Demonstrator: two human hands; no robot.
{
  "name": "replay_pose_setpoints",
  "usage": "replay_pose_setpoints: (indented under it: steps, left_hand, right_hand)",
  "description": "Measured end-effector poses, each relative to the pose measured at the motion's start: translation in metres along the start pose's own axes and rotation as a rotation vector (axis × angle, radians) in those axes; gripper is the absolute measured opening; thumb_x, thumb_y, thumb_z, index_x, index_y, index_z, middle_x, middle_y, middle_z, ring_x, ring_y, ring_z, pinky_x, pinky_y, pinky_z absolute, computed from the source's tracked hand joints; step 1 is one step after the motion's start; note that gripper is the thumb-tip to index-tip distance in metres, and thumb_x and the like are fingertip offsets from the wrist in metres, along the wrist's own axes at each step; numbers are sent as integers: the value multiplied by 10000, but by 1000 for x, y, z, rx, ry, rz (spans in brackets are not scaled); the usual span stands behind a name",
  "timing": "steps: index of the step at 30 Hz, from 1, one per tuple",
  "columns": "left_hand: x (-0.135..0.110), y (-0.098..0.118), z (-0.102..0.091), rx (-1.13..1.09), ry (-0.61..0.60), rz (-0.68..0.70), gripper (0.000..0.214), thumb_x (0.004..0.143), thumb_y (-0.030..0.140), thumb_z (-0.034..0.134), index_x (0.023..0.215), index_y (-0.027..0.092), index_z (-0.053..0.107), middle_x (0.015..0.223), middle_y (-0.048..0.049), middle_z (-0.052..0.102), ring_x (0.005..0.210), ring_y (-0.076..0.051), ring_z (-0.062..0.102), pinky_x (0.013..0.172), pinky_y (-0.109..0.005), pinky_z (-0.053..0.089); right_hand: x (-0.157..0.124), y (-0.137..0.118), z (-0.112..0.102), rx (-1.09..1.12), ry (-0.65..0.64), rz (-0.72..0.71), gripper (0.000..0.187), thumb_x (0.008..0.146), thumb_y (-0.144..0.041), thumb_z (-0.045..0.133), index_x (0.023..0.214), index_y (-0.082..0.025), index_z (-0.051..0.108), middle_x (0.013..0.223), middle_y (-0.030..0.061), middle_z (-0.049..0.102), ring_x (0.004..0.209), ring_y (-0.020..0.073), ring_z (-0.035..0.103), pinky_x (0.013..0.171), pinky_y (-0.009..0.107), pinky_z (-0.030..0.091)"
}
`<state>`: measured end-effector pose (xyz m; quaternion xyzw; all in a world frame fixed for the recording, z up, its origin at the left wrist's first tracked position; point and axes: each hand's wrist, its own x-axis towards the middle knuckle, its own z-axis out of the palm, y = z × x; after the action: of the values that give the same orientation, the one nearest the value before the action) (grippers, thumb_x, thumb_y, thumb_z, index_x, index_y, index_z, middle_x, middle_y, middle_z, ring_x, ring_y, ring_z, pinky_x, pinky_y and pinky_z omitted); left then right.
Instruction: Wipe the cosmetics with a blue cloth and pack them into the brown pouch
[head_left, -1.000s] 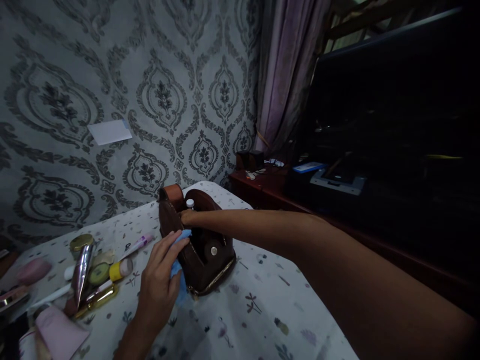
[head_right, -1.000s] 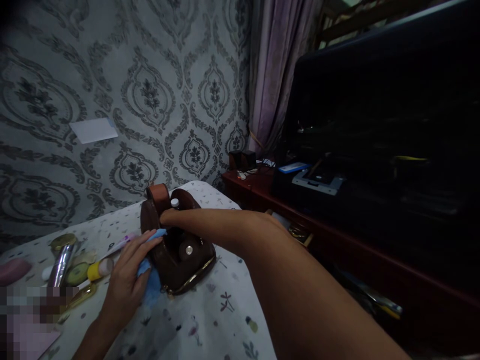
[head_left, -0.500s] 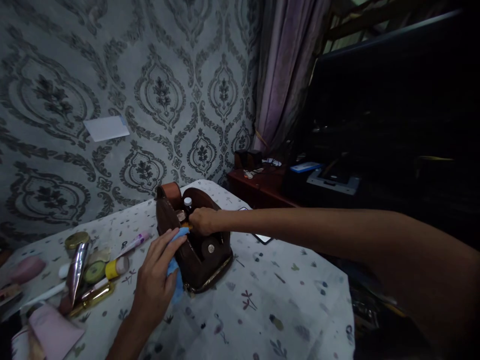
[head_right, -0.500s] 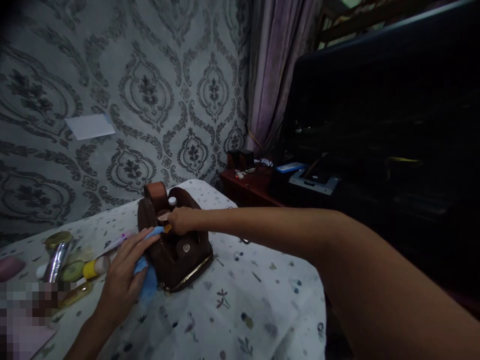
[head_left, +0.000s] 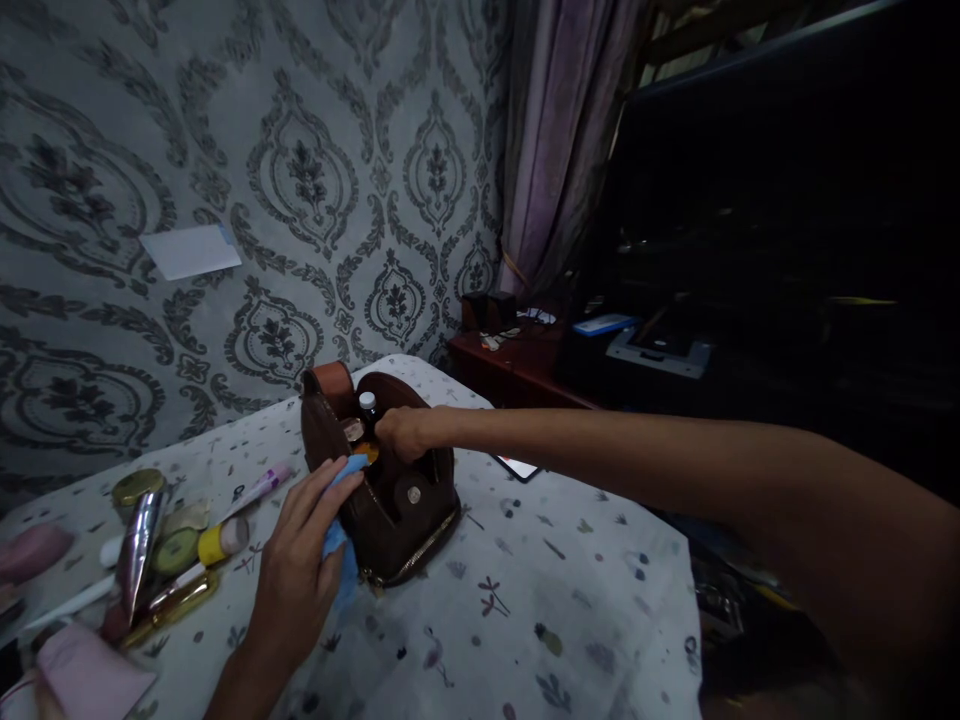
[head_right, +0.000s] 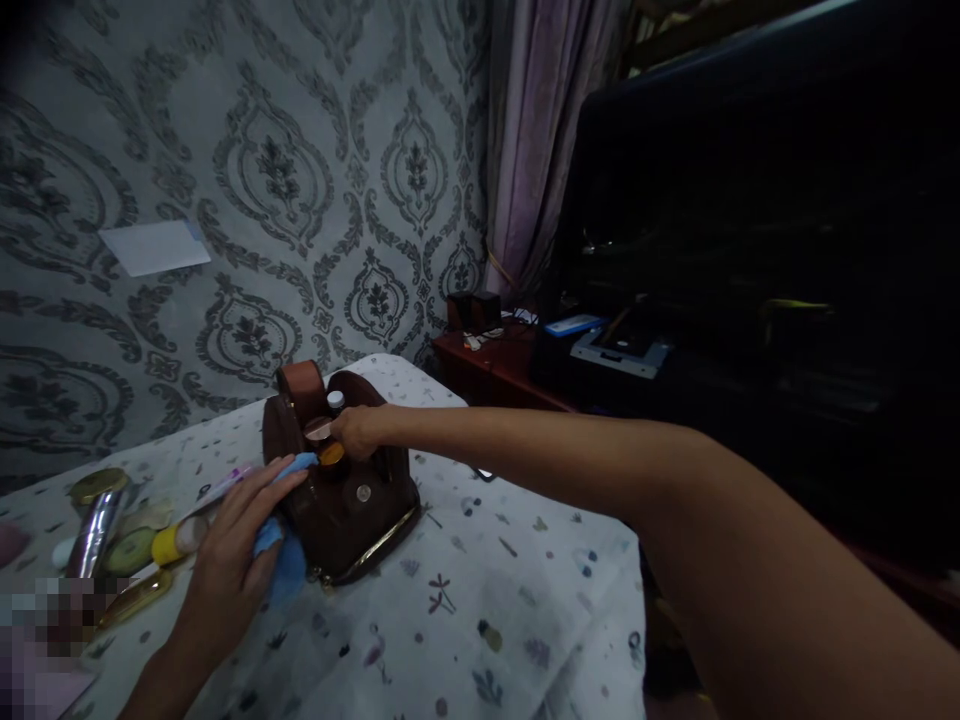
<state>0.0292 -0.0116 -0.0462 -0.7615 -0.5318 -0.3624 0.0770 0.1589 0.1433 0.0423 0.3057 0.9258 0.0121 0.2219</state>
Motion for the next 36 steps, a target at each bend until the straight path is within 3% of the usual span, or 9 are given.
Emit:
replay_pose_setpoints:
  steps: [11,14,17,21,24,36]
  left_hand:
    - [0,0,0,13,-5,4,649,760,20,390,1355,270,462,1474,-46,463,1375,-224,395,1132,-429,351]
    - [0,0,0,13,-4,2,643,768,19,385,1354,273,463,1470,-48,470,1369,-225,404,1130,-435,357]
    - [-1,-1,1,17,-2,-2,634,777,25,387,1354,275,468,1467,-55,476,1370,-235,408,1125,-449,367]
    - [-1,-2,0,7,-3,-2,613,796,43,391,1358,271,477,1465,-64,483,1362,-252,427,1125,-474,371]
    - [-1,-1,0,3,9,2,621,789,36,393,1355,274,487,1464,-53,489,1368,-245,425,1122,-457,380]
    - [-1,-3,2,6,29,17,586,816,61,398,1358,259,500,1468,-61,492,1365,-245,433,1102,-435,406]
  right_hand:
    - [-2,3,0,-9,50,-22,388,726,-115,735,1112,-82,700,1110,149,728,1031,290,692,773,279,556]
    - [-2,5,4,-29,122,-14,333,798,-148,682,1128,-103,691,1121,153,718,1012,276,697,761,284,560]
    - [1,7,6,-84,244,-12,299,878,-171,583,1145,-73,676,1218,217,656,1093,305,653,856,353,546]
    - [10,12,5,-176,352,-46,242,870,-146,575,1057,-59,701,1178,233,666,1170,333,587,969,415,484]
    - [19,18,2,-223,377,-77,209,855,-122,583,1014,-77,711,1094,207,704,1126,315,604,933,390,499]
    - [41,30,4,-310,443,-162,225,837,-39,549,988,-79,711,1105,204,692,1109,317,591,823,366,535]
